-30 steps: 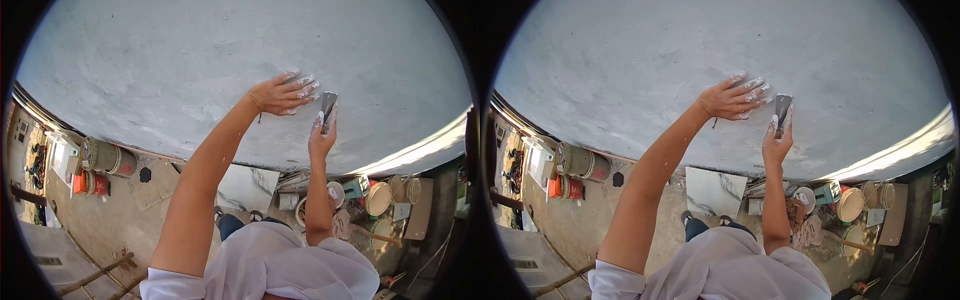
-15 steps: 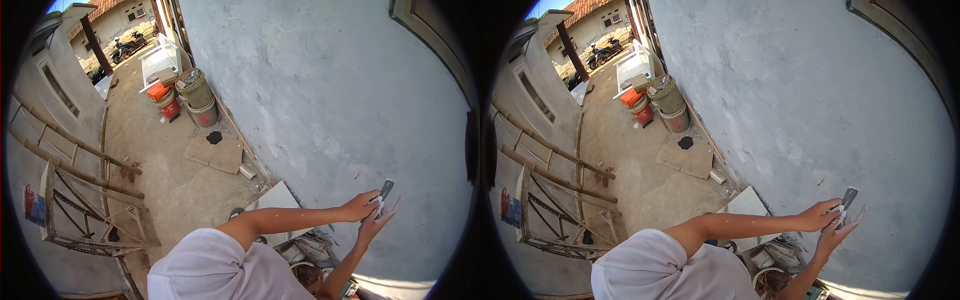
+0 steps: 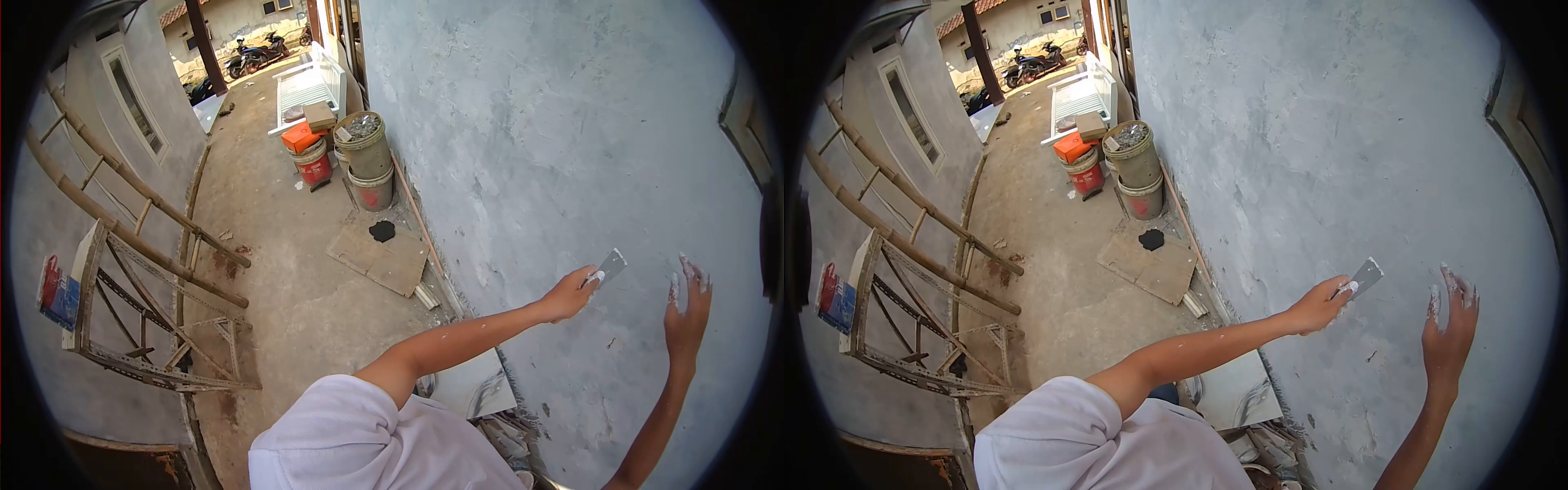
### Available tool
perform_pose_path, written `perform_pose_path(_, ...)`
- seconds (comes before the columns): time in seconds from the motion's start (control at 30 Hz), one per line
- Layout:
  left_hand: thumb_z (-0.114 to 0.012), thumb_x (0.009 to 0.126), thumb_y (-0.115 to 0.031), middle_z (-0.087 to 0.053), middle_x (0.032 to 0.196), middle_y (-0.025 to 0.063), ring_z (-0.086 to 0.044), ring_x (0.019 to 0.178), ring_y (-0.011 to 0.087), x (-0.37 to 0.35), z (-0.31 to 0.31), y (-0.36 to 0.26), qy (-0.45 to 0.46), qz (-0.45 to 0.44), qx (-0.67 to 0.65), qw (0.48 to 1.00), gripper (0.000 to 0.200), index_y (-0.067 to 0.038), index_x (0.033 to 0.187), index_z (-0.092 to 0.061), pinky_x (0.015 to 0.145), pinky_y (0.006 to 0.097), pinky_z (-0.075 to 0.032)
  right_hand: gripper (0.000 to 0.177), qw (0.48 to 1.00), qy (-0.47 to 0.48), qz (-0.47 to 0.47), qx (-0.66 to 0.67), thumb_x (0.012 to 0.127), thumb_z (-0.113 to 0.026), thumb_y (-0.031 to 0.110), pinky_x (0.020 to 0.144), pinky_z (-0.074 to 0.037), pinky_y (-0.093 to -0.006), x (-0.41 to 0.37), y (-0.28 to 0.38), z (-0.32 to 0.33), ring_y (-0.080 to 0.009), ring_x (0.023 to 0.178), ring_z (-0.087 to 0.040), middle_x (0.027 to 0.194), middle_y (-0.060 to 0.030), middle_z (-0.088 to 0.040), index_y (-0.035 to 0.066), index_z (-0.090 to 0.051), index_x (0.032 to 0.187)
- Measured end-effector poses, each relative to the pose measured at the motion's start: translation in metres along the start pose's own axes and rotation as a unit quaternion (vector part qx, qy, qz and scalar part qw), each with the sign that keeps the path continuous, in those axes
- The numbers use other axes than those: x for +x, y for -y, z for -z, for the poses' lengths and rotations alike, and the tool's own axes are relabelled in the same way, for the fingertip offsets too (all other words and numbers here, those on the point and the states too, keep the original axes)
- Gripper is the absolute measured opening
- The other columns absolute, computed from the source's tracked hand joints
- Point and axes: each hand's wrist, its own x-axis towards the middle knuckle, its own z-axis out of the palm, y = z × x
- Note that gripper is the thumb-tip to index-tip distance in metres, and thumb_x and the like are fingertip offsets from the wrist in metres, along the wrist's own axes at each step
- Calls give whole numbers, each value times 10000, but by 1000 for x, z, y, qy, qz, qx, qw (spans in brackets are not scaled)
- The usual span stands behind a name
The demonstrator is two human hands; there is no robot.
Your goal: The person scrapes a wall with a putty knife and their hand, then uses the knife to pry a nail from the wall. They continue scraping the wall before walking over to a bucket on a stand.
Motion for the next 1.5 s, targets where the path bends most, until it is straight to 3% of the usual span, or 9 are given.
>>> perform_pose_path(0.23,-483,1015,-253,-474,617,73,-416,547,138,60,28,-12,-26,-153,126,980,320,3,828,-530,520,336,-368,434,960,-110,190,-173,890,-623,107,1095,-367,-439,64,-73,-52,-275,1320,-434,1387,-96,-488,155,-566,1317)
perform_pose_path(0.37,-495,1012,-260,-475,608,98,-412,544,168,80,45,-9,-9,-139,130,982,328,7,826,-532,533,360,-367,446,931,-156,248,-219,892,-634,149,1150,-313,-421,68,-67,-59,-236,1351,-404,1432,-62,-459,177,-556,1331)
perform_pose_path(0.63,-529,993,-213,-542,639,184,-450,516,247,100,77,13,32,-125,147,981,248,10,886,-552,527,397,-373,469,922,-138,238,-273,915,-623,187,1133,-346,-410,72,-57,-54,-226,1365,-394,1471,-64,-432,191,-519,1372)
perform_pose_path(0.73,-535,985,-193,-556,651,211,-466,509,305,109,79,22,37,-165,138,976,221,11,904,-552,529,423,-381,493,921,-116,226,-296,922,-617,201,1125,-347,-421,66,-68,-58,-245,1376,-384,1486,-79,-422,186,-491,1399)
perform_pose_path(0.97,-540,980,-196,-564,652,227,-484,536,378,110,87,17,53,-148,173,972,217,10,914,-554,539,448,-387,516,916,-92,210,-328,926,-605,225,1120,-343,-429,64,-73,-60,-269,1381,-383,1505,-86,-404,183,-467,1421)
perform_pose_path(1.03,-538,985,-218,-564,650,231,-489,544,390,117,82,8,57,-175,202,962,234,7,921,-554,542,455,-388,510,919,-86,199,-330,924,-606,231,1124,-336,-431,60,-79,-62,-269,1381,-384,1507,-84,-402,186,-475,1415)
perform_pose_path(1.23,-534,975,-208,-572,647,224,-514,555,404,111,88,12,63,-117,204,970,202,-9,963,-567,546,461,-397,490,916,-117,231,-306,912,-616,237,1147,-305,-436,71,-52,-52,-259,1377,-388,1498,-72,-413,198,-508,1389)
perform_pose_path(1.3,-540,969,-196,-573,643,216,-504,547,402,113,90,9,54,-140,222,963,187,-11,960,-567,542,461,-396,491,914,-122,239,-304,902,-624,243,1154,-298,-434,75,-48,-51,-252,1370,-395,1484,-66,-429,206,-518,1380)
perform_pose_path(1.5,-565,943,-155,-535,631,237,-481,537,407,119,86,14,56,-132,250,957,158,-1,929,-535,513,440,-376,417,923,-139,220,-284,844,-676,321,1176,-263,-436,76,-35,-47,-223,1356,-400,1436,-57,-466,259,-634,1255)
